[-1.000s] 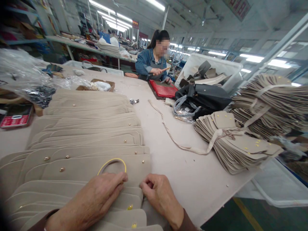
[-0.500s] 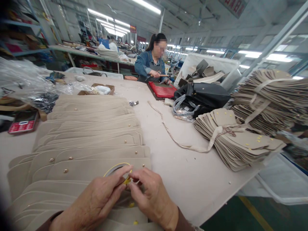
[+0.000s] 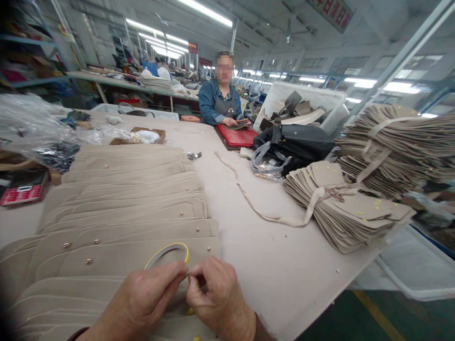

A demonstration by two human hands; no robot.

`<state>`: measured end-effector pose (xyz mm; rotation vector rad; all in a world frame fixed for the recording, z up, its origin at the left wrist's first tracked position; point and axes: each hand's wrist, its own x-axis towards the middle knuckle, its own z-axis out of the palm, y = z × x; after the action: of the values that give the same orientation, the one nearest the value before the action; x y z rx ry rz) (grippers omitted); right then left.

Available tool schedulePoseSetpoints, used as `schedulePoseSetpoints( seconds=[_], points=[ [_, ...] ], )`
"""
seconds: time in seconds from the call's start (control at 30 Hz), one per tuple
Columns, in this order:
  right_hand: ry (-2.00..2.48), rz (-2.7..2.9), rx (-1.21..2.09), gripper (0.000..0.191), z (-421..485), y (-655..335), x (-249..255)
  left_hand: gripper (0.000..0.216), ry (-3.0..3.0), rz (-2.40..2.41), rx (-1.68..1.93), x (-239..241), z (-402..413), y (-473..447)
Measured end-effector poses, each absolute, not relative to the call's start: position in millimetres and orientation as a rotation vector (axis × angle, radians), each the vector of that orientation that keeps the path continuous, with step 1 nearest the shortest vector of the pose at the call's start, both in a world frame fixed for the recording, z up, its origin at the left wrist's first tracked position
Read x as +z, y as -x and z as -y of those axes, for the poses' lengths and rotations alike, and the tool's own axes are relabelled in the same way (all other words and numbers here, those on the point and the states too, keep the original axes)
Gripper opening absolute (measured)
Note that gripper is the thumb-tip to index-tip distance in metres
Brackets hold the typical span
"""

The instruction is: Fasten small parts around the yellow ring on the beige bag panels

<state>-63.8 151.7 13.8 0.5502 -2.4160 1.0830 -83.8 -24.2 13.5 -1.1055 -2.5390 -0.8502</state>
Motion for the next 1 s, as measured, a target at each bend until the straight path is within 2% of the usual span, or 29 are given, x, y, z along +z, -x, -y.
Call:
schedulePoseSetpoints(
  seconds=[0.17,0.27,0.4,0.57,0.8,1.0],
  points=[
    [0.220,2.484,1.933,0.019,-155,74,11,0.023,1.174,2.351,-0.759,16,17,79],
    [0.464,2.402,2.110,0.034,-170,84,7,0.021,1.128,2.401,-0.713,14,18,78],
    [0.477,2.416,2.095,0.042,-185,93,3,0.018,1.031,2.742,-0.451,11,21,86],
    [0.414,2.582,1.955,0.030,-184,98,-2,0.020,0.970,3.092,-0.286,16,16,93],
    [0.283,2.736,1.669,0.017,-178,105,-3,0.022,0.976,3.147,-0.243,16,13,93],
    [0.302,2.811,1.636,0.016,-180,109,0,0.027,0.973,3.172,-0.293,16,15,92]
  ],
)
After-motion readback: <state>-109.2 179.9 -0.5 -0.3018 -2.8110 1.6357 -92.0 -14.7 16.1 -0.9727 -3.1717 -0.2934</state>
